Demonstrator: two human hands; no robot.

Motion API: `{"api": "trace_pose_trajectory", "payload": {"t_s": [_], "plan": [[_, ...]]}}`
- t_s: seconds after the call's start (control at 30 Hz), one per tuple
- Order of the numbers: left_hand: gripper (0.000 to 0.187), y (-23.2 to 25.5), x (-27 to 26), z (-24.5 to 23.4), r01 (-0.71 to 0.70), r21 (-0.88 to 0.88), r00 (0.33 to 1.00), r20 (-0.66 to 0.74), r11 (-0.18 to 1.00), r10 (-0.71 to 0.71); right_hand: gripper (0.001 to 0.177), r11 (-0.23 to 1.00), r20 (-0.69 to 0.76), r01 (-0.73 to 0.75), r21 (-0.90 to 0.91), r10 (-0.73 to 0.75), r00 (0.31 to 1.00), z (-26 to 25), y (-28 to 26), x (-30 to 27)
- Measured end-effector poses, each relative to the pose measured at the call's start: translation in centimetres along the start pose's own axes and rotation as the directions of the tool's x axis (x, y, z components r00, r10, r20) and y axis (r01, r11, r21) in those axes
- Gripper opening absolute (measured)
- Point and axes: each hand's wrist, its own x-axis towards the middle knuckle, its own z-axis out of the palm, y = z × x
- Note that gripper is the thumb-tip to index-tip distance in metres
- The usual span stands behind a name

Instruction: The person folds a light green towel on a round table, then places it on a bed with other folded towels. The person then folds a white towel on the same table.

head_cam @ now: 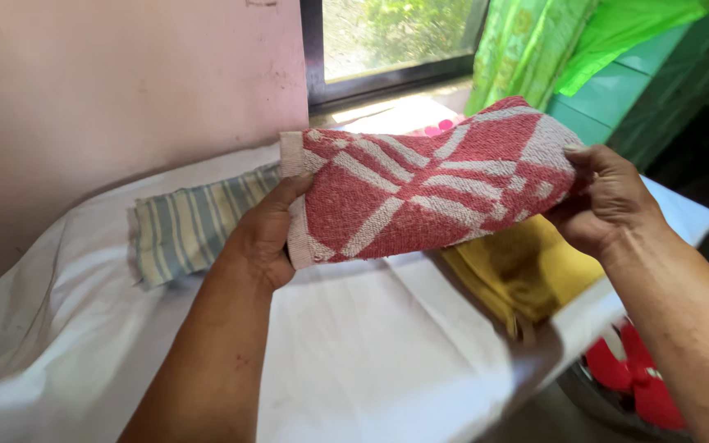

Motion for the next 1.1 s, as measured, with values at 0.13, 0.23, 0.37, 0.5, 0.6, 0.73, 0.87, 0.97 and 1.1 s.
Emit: {"api": "trace_pose_trajectory", "payload": {"t_s": [0.13,0.23,0.37,0.5,0.6,0.73,0.87,0.97,1.1], "plan": [[0.050,-0.2,3.6,1.8,-0.010,-0.020,0.999,-0.040,1.000,0.009,0.051,1.000,0.043,-0.018,-0.005,0.019,0.999,-0.6,-1.8,5.0],[0.049,-0.4,6.9,2.8,-0.019,0.010,0.999,-0.037,1.000,0.019,0.050,1.000,0.059,-0.029,-0.010,0.030,0.998,-1.5,-2.7,9.5],[0.049,-1.1,10.1,3.6,-0.086,0.037,0.992,-0.093,0.996,0.089,0.051,0.997,0.104,-0.044,-0.065,0.050,0.993,-2.0,-3.6,13.9],[0.048,-1.7,12.0,4.3,-0.115,-0.007,0.974,-0.196,0.993,0.112,0.050,0.997,0.092,-0.050,-0.066,0.056,0.994,-2.3,-4.1,16.3],[0.048,-1.9,12.3,4.8,-0.116,-0.048,0.972,-0.212,0.992,0.104,0.049,0.996,0.029,-0.071,-0.046,0.072,0.997,-2.4,-4.8,16.4],[0.048,-2.5,12.5,4.3,-0.130,-0.045,0.976,-0.181,0.990,0.120,0.049,0.996,0.027,-0.055,-0.065,0.057,0.998,-2.6,-4.7,15.0],[0.044,-2.4,11.7,4.0,-0.151,-0.051,0.981,-0.132,0.987,0.143,0.048,0.999,0.029,-0.005,-0.047,0.006,1.000,-1.7,-4.9,13.9],[0.040,-2.1,10.7,4.1,-0.116,0.005,0.988,-0.104,0.993,0.116,0.046,0.998,0.019,0.000,-0.060,0.001,1.000,-2.2,-5.0,12.8],[0.038,-1.5,10.3,4.1,-0.067,0.144,0.961,-0.256,0.987,0.102,0.044,0.997,0.054,0.002,-0.078,0.002,0.999,-1.5,-5.3,13.0]]}}
